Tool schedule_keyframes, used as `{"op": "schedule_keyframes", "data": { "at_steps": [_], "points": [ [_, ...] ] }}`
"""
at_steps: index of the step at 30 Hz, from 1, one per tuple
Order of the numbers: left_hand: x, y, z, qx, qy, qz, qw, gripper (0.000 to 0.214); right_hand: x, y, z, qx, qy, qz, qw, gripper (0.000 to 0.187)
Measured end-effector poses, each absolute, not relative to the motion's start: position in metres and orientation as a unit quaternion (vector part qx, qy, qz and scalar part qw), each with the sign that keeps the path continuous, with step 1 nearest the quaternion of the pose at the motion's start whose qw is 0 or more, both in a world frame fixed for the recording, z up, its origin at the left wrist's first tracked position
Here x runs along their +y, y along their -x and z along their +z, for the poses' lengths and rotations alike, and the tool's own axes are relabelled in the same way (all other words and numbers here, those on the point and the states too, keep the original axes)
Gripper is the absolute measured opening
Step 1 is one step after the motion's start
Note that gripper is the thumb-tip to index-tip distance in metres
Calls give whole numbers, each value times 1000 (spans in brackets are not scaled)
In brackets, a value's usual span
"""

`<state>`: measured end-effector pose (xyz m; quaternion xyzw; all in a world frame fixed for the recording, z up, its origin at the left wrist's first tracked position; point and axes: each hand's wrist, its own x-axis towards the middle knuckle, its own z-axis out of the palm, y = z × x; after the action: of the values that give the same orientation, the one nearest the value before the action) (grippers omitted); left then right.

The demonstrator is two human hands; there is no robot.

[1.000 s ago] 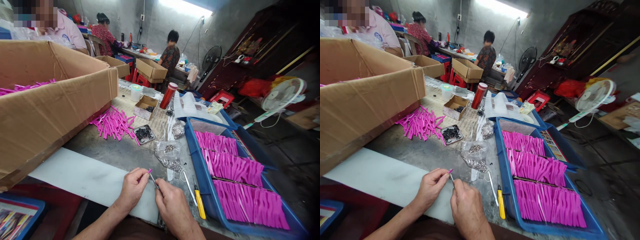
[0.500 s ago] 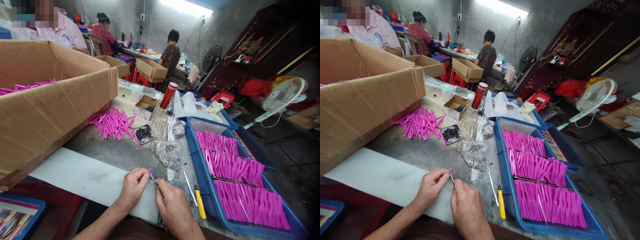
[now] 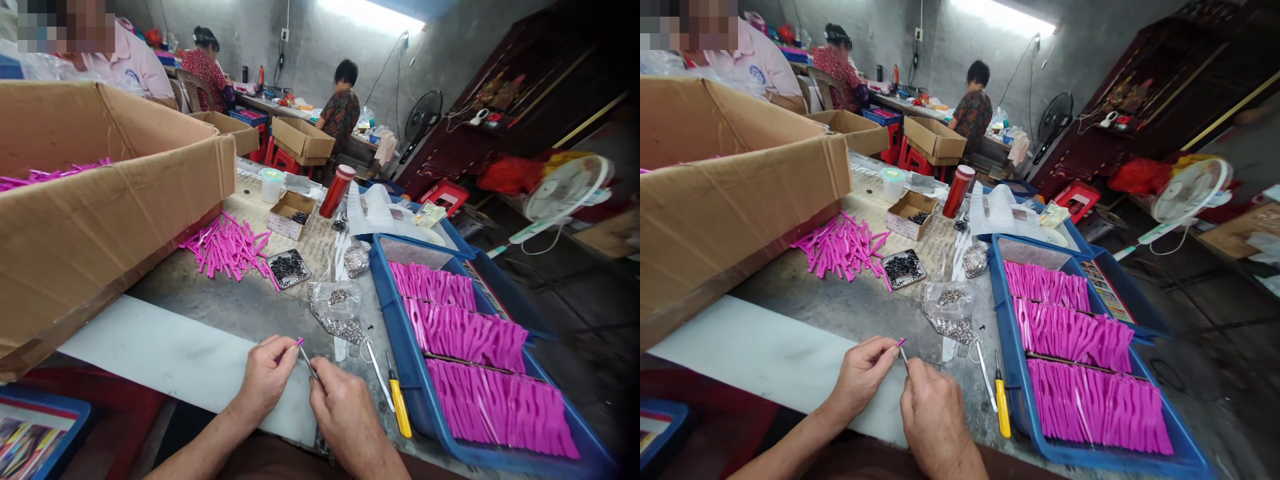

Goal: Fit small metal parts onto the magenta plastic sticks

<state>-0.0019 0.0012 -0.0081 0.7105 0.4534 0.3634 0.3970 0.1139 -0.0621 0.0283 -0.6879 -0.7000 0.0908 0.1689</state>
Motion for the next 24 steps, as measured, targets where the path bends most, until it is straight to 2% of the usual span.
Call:
{"op": "schedule_keyframes", "data": {
  "at_steps": [9,24],
  "points": [
    [1,2,-9,451,-712,367,393,22,-62,-113,28,-702,686,79,175,23],
    [2,2,-12,460,-698,367,408,20,-68,-130,30,-666,704,140,204,21]
  ]
}}
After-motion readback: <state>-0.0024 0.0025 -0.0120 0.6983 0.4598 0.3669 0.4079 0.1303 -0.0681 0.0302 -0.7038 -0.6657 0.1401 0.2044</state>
